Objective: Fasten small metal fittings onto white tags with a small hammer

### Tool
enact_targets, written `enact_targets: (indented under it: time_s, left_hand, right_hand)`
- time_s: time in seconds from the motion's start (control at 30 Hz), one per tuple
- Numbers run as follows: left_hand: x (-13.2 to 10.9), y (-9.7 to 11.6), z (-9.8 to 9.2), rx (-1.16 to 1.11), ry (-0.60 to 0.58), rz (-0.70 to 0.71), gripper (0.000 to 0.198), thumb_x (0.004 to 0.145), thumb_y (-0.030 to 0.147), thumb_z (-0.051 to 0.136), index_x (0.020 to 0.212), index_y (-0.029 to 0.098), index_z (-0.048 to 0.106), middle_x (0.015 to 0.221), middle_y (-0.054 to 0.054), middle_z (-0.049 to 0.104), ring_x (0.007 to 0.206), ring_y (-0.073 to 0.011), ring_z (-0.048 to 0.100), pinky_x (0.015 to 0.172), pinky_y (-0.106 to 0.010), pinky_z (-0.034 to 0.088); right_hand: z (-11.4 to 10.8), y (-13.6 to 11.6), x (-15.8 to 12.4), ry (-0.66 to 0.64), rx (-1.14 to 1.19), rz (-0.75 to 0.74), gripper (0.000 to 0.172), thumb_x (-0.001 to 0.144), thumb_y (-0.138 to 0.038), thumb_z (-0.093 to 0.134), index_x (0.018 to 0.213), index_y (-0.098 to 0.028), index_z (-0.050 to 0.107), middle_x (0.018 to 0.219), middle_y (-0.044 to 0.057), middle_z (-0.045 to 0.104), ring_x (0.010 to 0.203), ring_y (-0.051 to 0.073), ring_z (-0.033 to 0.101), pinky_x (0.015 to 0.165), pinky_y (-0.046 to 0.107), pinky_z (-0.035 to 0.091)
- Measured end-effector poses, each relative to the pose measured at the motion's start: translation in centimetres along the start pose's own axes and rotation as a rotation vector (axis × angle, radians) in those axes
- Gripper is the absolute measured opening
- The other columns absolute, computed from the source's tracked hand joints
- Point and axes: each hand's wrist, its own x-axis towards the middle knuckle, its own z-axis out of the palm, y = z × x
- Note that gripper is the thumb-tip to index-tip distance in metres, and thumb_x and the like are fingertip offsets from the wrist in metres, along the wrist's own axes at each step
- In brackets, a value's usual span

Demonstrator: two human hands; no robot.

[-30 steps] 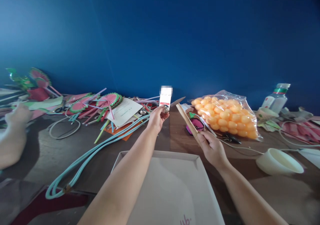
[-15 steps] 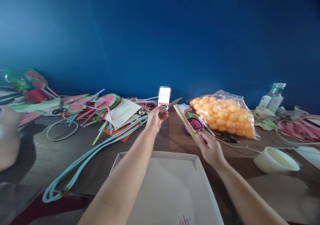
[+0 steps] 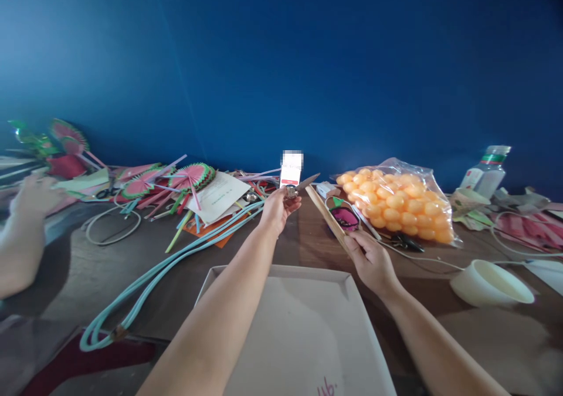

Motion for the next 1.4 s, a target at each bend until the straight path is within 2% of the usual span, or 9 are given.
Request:
enact_targets:
  time_s: [0.13,0.33,0.53,0.73,0.9,1.0,1.13,1.23,1.4]
  left_hand:
    - [0.1,-0.1,-0.1,0.000,-0.003,0.044,0.021,0.075,0.032,0.065,0.085,0.014,0.059,0.071,-0.003,0.062,0.059,-0.0114,0.062,0.061,-0.025,0.050]
    - [-0.1,-0.1,-0.2,0.030,-0.029,0.063,0.031,0.069,0.024,0.071,0.097,0.014,0.062,0.070,-0.002,0.062,0.055,-0.0087,0.059,0.061,-0.024,0.049]
    - [-0.3,-0.1,-0.1,0.079,-0.048,0.077,0.037,0.063,0.026,0.075,0.096,0.015,0.062,0.072,-0.001,0.063,0.059,-0.0083,0.060,0.062,-0.022,0.048]
    - [0.1,-0.6,0.0,0.162,-0.049,0.157,0.043,0.057,0.024,0.079,0.096,0.014,0.061,0.075,-0.001,0.063,0.063,-0.0074,0.059,0.066,-0.023,0.048]
    - [0.2,-0.8,-0.2,0.339,-0.039,0.315,0.047,0.060,0.027,0.076,0.103,0.016,0.060,0.087,-0.004,0.064,0.071,-0.0099,0.059,0.069,-0.026,0.048]
    - [-0.2,-0.5,-0.1,0.497,-0.011,0.413,0.044,0.063,0.027,0.073,0.104,0.015,0.061,0.086,-0.004,0.064,0.069,-0.0101,0.057,0.067,-0.025,0.047]
    - [-0.2,-0.5,0.0,0.606,0.035,0.471,0.038,0.066,0.023,0.070,0.102,0.015,0.062,0.085,-0.004,0.065,0.067,-0.0103,0.056,0.066,-0.024,0.046]
    - [0.3,-0.8,-0.3,0.658,0.023,0.513,0.040,0.066,0.024,0.070,0.104,0.017,0.063,0.090,-0.005,0.065,0.069,-0.0112,0.057,0.068,-0.025,0.047]
    - [0.9,-1.3,-0.9,0.725,0.067,0.576,0.040,0.066,0.025,0.072,0.105,0.020,0.064,0.092,-0.005,0.063,0.073,-0.0128,0.059,0.074,-0.028,0.048]
  right_hand:
    - [0.1,0.2,-0.1,-0.002,0.017,-0.002,0.024,0.090,-0.036,0.046,0.092,-0.020,0.064,0.089,0.007,0.065,0.084,0.020,0.061,0.076,0.031,0.049]
    - [0.2,0.1,-0.1,0.007,0.006,-0.022,0.024,0.089,-0.035,0.046,0.093,-0.020,0.064,0.091,0.007,0.066,0.088,0.020,0.061,0.078,0.030,0.048]
    - [-0.1,-0.2,-0.1,0.006,0.007,-0.019,0.022,0.090,-0.033,0.046,0.090,-0.019,0.063,0.087,0.006,0.064,0.084,0.018,0.059,0.076,0.028,0.046]
    - [-0.2,-0.2,-0.1,0.019,0.016,-0.021,0.020,0.089,-0.033,0.047,0.090,-0.020,0.062,0.088,0.005,0.064,0.086,0.018,0.059,0.078,0.028,0.045]
    - [-0.1,-0.3,-0.1,0.031,0.009,-0.023,0.021,0.089,-0.033,0.047,0.089,-0.020,0.062,0.087,0.006,0.063,0.085,0.019,0.059,0.077,0.029,0.046]
    - [-0.2,-0.4,-0.1,0.035,0.009,-0.041,0.020,0.089,-0.032,0.047,0.091,-0.020,0.063,0.090,0.006,0.064,0.088,0.019,0.060,0.080,0.029,0.046]
    - [-0.1,-0.4,-0.2,0.022,0.000,-0.054,0.020,0.089,-0.031,0.048,0.095,-0.021,0.064,0.094,0.006,0.065,0.092,0.019,0.060,0.082,0.030,0.047]
    - [0.1,-0.3,-0.3,0.027,-0.022,-0.065,0.020,0.089,-0.031,0.048,0.095,-0.021,0.064,0.095,0.007,0.066,0.094,0.020,0.061,0.081,0.029,0.047]
    - [0.1,-0.2,-0.3,0.035,-0.047,-0.078,0.020,0.089,-0.032,0.048,0.094,-0.021,0.064,0.093,0.007,0.066,0.092,0.020,0.061,0.081,0.030,0.048]
